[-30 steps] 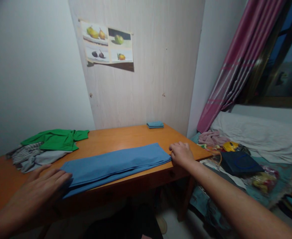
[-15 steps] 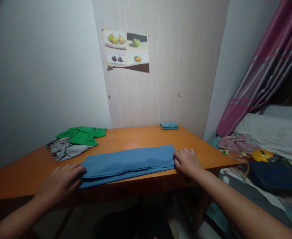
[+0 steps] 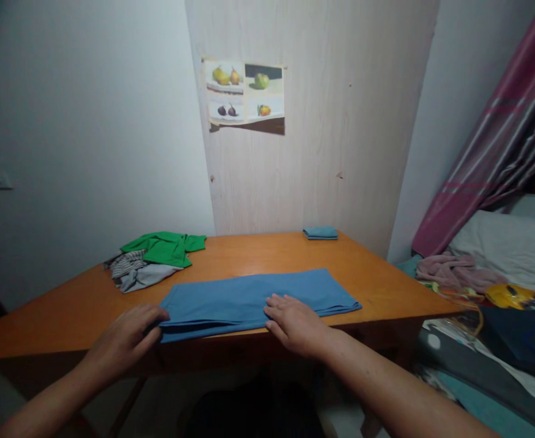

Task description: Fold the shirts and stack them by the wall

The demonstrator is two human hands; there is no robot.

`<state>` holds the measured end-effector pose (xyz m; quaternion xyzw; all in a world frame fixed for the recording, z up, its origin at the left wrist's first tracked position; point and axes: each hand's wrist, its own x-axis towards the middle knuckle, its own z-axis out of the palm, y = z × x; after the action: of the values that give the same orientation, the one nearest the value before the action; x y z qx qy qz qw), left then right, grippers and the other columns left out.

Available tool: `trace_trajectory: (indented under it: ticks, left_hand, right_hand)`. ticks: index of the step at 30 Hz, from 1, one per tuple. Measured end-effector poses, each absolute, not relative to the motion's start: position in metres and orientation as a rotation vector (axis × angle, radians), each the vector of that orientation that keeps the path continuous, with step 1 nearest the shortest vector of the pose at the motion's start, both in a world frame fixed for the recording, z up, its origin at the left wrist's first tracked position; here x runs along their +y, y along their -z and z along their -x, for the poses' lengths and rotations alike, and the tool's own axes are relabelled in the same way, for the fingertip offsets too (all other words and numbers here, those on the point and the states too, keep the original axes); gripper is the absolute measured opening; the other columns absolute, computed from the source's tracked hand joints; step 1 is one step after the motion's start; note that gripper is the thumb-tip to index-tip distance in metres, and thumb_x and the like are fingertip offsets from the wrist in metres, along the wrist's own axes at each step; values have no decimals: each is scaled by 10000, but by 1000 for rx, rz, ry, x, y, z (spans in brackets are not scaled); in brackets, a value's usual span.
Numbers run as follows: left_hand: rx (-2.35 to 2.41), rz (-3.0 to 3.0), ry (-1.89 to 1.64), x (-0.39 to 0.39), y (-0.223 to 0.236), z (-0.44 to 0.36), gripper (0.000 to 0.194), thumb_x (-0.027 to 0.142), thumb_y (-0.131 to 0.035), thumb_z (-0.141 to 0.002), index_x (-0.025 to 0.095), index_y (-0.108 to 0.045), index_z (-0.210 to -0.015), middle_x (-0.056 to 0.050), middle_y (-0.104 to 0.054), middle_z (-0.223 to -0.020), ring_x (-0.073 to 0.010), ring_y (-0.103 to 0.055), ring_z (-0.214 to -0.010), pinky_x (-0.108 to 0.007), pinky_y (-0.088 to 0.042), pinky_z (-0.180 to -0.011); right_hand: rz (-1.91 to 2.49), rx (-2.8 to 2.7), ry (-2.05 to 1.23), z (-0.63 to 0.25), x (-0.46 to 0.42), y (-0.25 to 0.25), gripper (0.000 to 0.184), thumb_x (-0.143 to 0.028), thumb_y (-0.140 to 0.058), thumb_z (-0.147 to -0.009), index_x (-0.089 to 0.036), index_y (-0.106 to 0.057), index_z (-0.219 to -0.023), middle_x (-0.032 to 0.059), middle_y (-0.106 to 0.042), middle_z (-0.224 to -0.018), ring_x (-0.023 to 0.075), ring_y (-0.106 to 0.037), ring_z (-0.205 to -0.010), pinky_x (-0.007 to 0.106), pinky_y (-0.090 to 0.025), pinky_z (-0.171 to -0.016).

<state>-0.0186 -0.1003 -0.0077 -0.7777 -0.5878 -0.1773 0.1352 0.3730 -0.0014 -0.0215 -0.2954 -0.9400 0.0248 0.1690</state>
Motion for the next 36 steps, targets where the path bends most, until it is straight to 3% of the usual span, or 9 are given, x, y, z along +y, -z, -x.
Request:
trace_trajectory:
  ticks: [16, 21, 27, 32, 36]
  left_hand:
    - [-1726, 2188, 743, -107, 8, 13, 185, 228, -464, -905, 215, -619, -1004, -61, -673, -965, -225, -621, -930, -367, -480, -832]
    - [-1700, 2203, 745, -109, 5, 12, 175, 213, -475, -905, 218, -612, -1014, -62, -666, -969, -222, -614, -936, -370, -475, -843]
    - [-1706, 2204, 698, -111, 6, 10, 182, 213, -454, -922, 222, -592, -1040, -67, -669, -1008, -230, -614, -979, -378, -464, -872]
    - [-1654, 2253, 593, -114, 9, 13, 174, 247, -452, -939, 222, -593, -1038, -66, -678, -1023, -233, -609, -985, -380, -439, -879]
    - [-1661, 2267, 509, -117, 8, 11, 206, 377, -473, -970, 225, -612, -956, -44, -680, -940, -220, -606, -926, -379, -408, -879]
  right_hand:
    - [915, -2565, -16, -368, 2, 28, 394, -368, -559, -930, -220, -641, -1286, 120, -634, -1346, 284, -578, -1259, 476, -448, -1065]
    - [938, -2558, 36, -364, 4, 30, 324, -341, -540, -932, -226, -647, -1215, 116, -684, -1245, 281, -647, -1118, 425, -525, -914]
    - [996, -2517, 124, -360, 6, 26, 258, -250, -458, -949, -240, -668, -1099, 91, -734, -1070, 244, -676, -993, 348, -515, -838]
    - [938, -2483, 120, -367, 5, 31, 285, -274, -447, -966, -228, -648, -1163, 95, -711, -1198, 247, -668, -1074, 411, -493, -981]
    - [847, -2580, 96, -371, -1, 36, 260, -278, -457, -971, -218, -690, -1068, 90, -647, -1334, 249, -605, -1224, 459, -418, -1100]
